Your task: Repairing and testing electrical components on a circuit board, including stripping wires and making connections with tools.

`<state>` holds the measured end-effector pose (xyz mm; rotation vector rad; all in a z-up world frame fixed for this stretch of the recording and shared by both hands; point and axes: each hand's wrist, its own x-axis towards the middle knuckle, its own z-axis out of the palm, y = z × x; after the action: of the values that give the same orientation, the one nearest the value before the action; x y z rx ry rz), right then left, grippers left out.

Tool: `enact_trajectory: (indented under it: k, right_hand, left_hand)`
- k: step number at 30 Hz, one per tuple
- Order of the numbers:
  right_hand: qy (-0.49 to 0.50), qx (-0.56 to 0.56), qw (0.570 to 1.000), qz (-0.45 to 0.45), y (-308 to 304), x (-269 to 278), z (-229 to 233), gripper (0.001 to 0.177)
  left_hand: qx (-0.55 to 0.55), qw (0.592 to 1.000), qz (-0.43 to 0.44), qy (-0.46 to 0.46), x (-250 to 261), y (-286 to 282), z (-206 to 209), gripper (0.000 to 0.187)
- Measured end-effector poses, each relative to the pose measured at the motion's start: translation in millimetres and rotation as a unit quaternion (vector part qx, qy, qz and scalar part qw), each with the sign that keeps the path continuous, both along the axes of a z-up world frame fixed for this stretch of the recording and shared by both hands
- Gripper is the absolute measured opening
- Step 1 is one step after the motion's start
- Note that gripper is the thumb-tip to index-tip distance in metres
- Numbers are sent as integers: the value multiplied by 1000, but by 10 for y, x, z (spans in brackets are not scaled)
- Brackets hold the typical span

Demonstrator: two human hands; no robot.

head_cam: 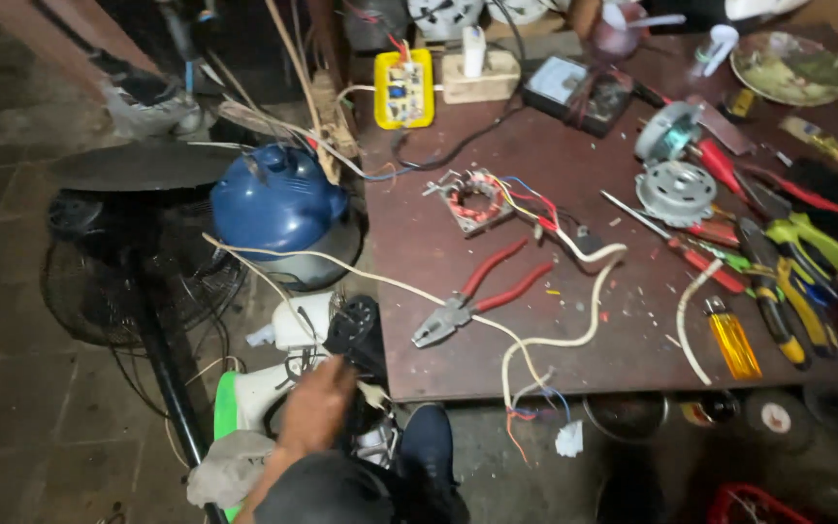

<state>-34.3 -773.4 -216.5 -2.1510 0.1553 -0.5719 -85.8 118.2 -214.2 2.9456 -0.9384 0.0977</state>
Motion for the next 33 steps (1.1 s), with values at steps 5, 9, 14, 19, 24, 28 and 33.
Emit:
enact_trajectory:
  k: [5, 9, 14, 19, 24, 28, 33]
  right_hand:
    - [67, -363, 929, 3, 1965, -720, 1849, 35]
    - [-70, -320, 942, 69, 2653, -817, 2459, 18]
    - [-9, -218, 961, 173, 3300, -948, 2980, 26]
    - [-68, -228, 904, 354, 3839, -996, 2832, 27]
    - [-159, -357, 802, 452, 4268, -1091, 2513, 41]
    - [-210, -397, 776, 443, 4446, -1099, 2442, 21]
    - [-190, -398, 766, 468, 4452, -1013, 2338, 12]
  left_hand:
    - [-193, 958, 213, 1, -41, 181, 1410, 34]
    - [-479, 771, 367, 205, 29, -262, 2531, 28]
    - [-790, 471, 309, 244, 338, -573, 3106, 54]
    - [-815, 458, 287, 208, 567, -1226, 3363, 29]
    - [-798, 502, 271, 195, 349, -1644, 3250, 31]
    - [-725, 602, 268, 200, 261, -1758, 2929, 47]
    - [-650, 682, 268, 201, 294, -1726, 2853, 58]
